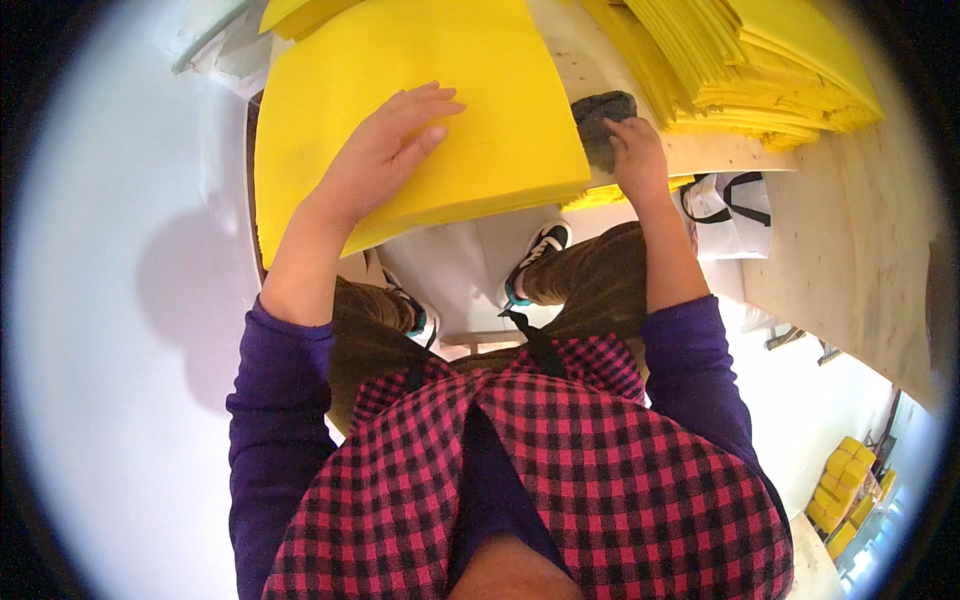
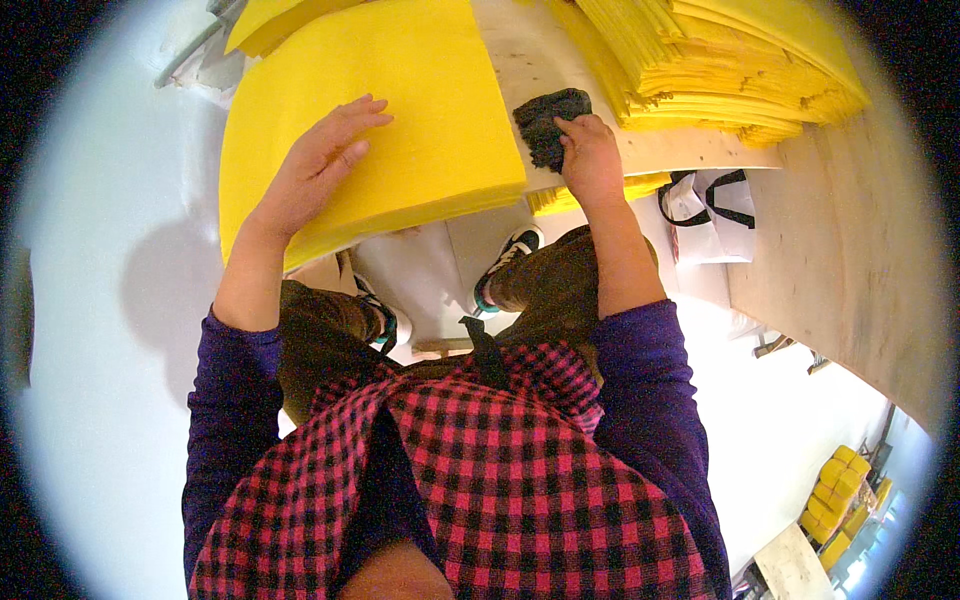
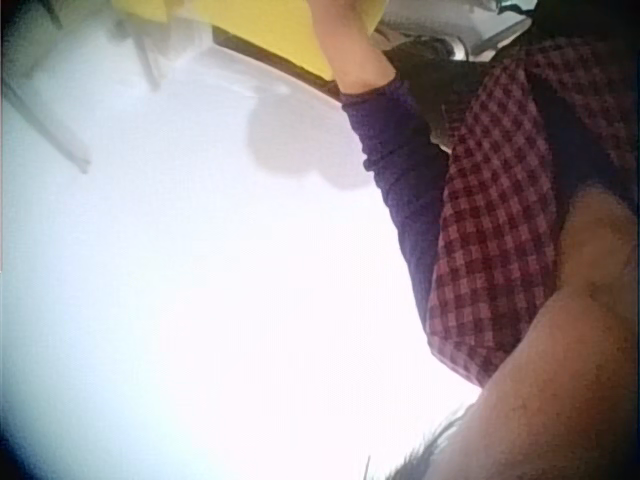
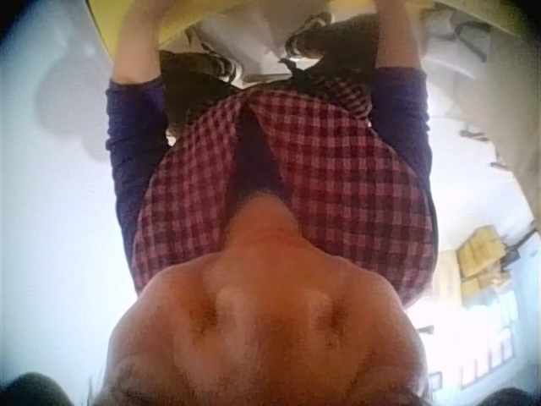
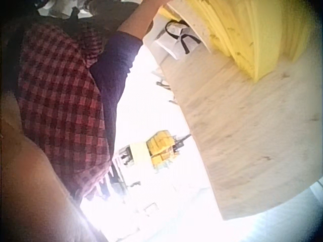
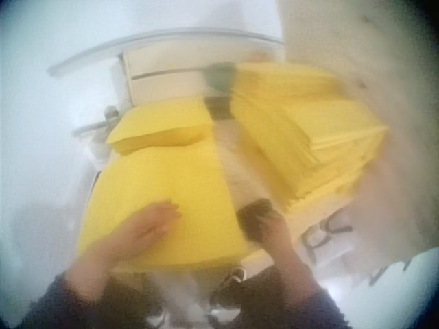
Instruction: The person repeatedly folds large yellow sheets in half and stacks them on a table. The person handles the sheets by hand, aligning edges and pressing folds to create a growing stack of folded sheets.
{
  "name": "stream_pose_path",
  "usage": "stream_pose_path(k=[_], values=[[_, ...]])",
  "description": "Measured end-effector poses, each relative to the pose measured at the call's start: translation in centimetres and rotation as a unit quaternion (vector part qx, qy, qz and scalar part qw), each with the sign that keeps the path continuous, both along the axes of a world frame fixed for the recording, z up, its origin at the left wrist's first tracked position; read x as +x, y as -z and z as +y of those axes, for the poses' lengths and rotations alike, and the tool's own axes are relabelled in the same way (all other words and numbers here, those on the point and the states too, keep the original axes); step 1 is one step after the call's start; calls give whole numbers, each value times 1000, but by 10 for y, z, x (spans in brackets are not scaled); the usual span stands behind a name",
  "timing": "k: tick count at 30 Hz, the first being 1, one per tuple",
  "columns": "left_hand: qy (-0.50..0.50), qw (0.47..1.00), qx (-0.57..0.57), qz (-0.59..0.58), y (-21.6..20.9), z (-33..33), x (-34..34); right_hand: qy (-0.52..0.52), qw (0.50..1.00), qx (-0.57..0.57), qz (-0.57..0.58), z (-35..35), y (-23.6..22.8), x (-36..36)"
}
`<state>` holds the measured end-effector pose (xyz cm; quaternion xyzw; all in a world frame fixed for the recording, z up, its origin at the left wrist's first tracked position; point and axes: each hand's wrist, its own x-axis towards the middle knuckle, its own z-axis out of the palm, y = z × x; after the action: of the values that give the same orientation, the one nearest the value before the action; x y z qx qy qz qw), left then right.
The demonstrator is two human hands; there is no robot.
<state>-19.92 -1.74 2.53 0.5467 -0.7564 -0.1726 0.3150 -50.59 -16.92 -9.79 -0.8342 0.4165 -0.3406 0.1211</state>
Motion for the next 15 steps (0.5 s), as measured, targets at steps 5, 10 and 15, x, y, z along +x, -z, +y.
stream_pose_path(k=[5, 10, 15], values=[[1, 1000, 25, -10, 15, -1, 1, 17, 996, 67, -54, 21, -28, -6], [4, 999, 23, -31, 20, -1, 4, -18, 917, 314, -246, 61, -52, 10], [0, 999, 20, -30, 21, 0, 4, -66, 864, 388, -315, 76, -58, 30]])
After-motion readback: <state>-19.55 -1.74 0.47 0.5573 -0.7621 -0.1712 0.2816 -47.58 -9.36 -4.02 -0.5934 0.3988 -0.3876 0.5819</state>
